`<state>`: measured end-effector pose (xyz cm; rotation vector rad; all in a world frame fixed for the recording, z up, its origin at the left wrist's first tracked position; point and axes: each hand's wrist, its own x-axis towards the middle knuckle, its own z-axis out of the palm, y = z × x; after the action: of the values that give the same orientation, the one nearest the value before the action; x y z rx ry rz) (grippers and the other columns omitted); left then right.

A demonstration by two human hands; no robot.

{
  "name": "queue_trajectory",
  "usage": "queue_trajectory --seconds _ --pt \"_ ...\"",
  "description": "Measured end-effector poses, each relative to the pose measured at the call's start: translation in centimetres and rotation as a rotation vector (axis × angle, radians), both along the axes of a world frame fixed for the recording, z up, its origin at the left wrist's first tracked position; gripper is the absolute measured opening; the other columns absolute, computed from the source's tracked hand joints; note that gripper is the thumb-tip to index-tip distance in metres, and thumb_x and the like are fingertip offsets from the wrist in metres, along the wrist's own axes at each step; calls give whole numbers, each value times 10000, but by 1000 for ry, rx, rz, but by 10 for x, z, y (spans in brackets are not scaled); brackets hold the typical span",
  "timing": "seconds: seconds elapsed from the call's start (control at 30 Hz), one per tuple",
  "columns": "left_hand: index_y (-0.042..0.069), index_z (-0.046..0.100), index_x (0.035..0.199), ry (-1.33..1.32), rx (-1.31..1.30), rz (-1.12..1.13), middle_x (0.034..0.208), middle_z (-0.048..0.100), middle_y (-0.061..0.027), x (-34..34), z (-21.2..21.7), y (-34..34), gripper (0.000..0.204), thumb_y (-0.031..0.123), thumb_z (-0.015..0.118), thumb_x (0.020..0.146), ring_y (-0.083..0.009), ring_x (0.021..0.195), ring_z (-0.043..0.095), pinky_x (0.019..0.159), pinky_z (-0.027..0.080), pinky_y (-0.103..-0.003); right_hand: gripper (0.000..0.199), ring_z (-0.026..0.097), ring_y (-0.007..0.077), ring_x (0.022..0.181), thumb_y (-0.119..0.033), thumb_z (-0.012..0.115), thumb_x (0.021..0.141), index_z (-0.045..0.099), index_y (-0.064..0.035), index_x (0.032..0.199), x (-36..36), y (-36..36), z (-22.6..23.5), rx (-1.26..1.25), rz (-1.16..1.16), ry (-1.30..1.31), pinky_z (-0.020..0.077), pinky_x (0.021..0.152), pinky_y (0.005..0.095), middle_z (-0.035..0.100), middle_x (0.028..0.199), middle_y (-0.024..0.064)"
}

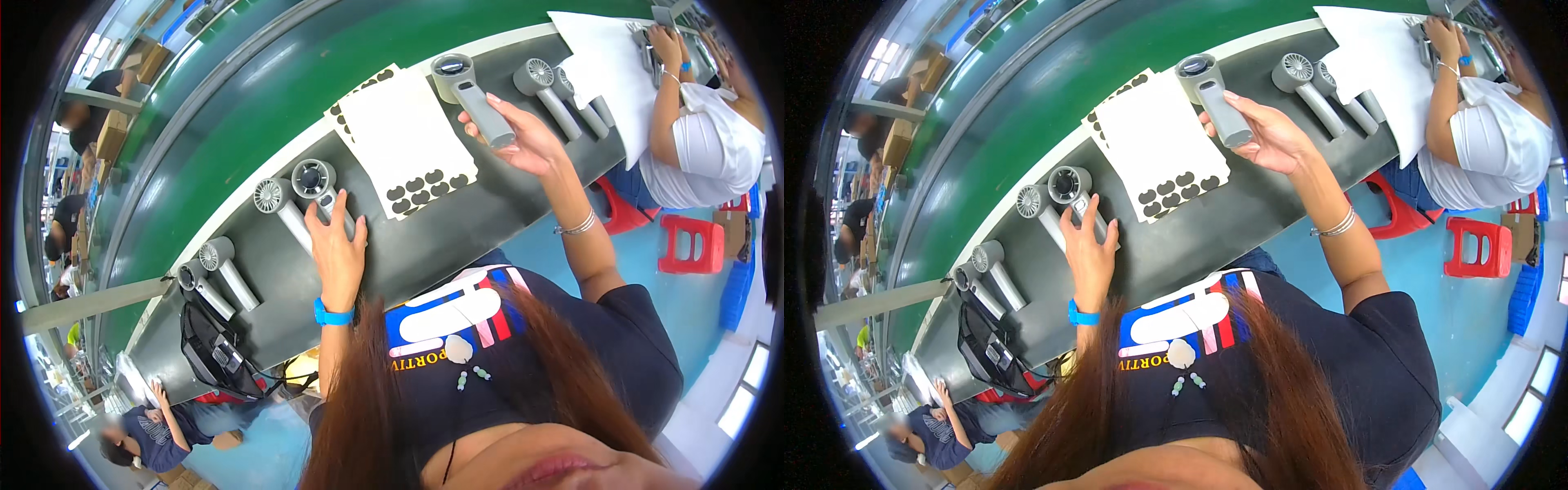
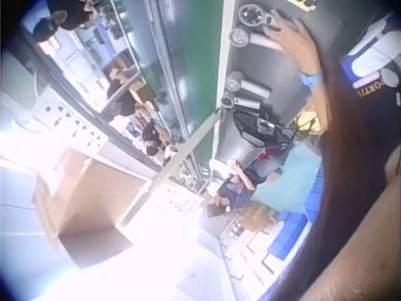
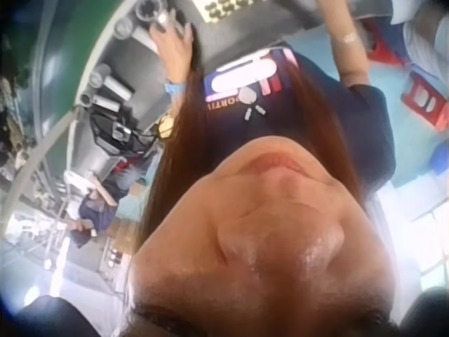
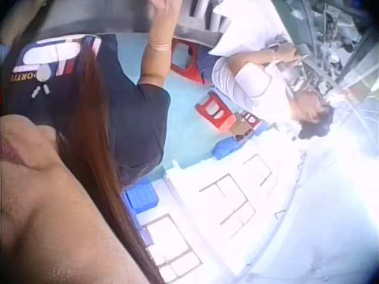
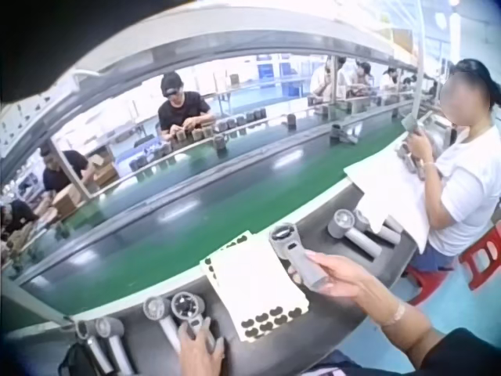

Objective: Applying circular filter components or stickers to the rear housing of hair dryers on an assembly line.

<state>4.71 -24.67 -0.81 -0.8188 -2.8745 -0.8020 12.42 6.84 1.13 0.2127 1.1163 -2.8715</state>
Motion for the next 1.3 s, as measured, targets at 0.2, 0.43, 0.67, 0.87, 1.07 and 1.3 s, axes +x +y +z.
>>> queue_trajectory --seconds 0.2,0.43,0.67,0.87,1.07,1.3 --pt "106 536 1247 60 -36 68 1258 379 -294 -14 -7 -24 478 124 668 788 -414 987 530 846 453 -434 407 616 103 707 -376 539 922 541 -4 1086 -1 -6 10 662 -121 -194 405 421 196 622 815 74" --pt "63 445 1316 263 -35 43 1343 273 -345 -21 2 -43 600 214 690 789 -474 1227 307 1007 301 -493 482 576 370 880 -376 668 813 538 -22 1113 20 1 -38 2252 -678 -368 464 736 434 581 1019 175" --pt "38 473 1267 7 272 -388 1380 356 -201 -24 -8 -3 608 195 730 739 -396 1265 349 1037 311 -452 124 587 173 735 -76 623 843 620 -18 953 12 -80 -23 1633 -483 79 466 641 273 593 854 90" --pt "114 472 1312 61 117 -537 1420 313 -195 -36 -34 51 709 389 741 716 -457 1318 233 1052 215 -592 121 594 195 713 -46 641 813 623 -14 928 -3 -114 -44 1566 -374 -26 477 622 287 589 852 95" --pt "141 475 1315 66 122 -491 1432 310 -178 -31 -41 54 720 435 737 712 -450 1321 234 1062 201 -574 122 577 197 683 -30 640 805 609 -13 922 2 -114 -47 1615 -411 -86 468 617 294 570 836 99" --pt "140 487 1304 63 132 -490 1429 314 -180 -31 -37 58 712 449 732 712 -453 1319 235 1059 207 -577 76 551 200 666 -23 618 814 584 -3 879 -1 -116 -33 1575 -425 -179 446 640 299 554 817 100"
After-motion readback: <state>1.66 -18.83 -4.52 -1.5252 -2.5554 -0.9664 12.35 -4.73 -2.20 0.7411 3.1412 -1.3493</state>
